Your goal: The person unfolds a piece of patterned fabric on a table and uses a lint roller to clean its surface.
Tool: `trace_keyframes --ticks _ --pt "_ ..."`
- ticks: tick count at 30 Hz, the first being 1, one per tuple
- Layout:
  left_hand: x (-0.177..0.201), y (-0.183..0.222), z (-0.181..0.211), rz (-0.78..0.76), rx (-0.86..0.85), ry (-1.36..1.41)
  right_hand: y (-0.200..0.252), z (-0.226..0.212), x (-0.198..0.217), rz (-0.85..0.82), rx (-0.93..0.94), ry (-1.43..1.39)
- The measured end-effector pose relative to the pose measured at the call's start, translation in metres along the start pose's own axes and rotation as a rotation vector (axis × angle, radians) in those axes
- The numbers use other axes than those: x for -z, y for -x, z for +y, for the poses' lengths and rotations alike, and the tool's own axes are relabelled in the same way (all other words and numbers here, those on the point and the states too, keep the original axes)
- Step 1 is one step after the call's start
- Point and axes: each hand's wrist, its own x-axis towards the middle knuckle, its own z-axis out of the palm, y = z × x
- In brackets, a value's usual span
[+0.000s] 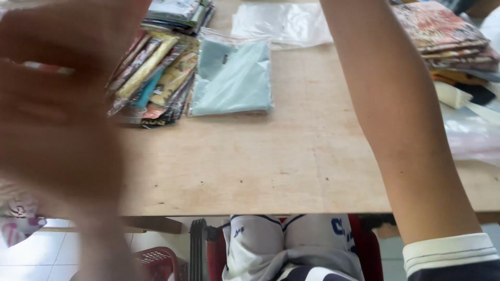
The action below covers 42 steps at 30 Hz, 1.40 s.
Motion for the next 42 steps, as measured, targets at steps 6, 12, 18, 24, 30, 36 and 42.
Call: trace_keyframes --ticks 6,12,18,24,30,36,42 --pt "-0.310 0.122 0.075 -0.080 -0.209 -0.071 0.082 0.043 0.022 0.024 -0.070 0.106" --pt "-0.439 0.189 0.118 -0.769 0.149 0.122 0.187 0.140 0.024 0.192 -0.317 -0.141" --pt "-0.440 0.147 0.040 -0.576 0.181 -0.081 0.197 0.115 0.005 0.376 -0.384 -0.411" --pt "-0.453 0.139 -0.031 -0.292 0.201 0.029 0.185 0.092 0.001 0.451 -0.231 -0.560" --pt "-0.468 0.149 -0.051 -0.195 0.227 0.124 0.186 0.084 -0.007 0.466 -0.181 -0.582" --pt "-0.471 0.155 -0.053 -0.224 0.178 0.089 0.179 0.042 -0.019 0.374 -0.137 -0.493" --pt "-0.472 0.159 -0.054 -0.235 0.180 0.132 0.178 0.030 -0.026 0.349 -0.259 -0.501"
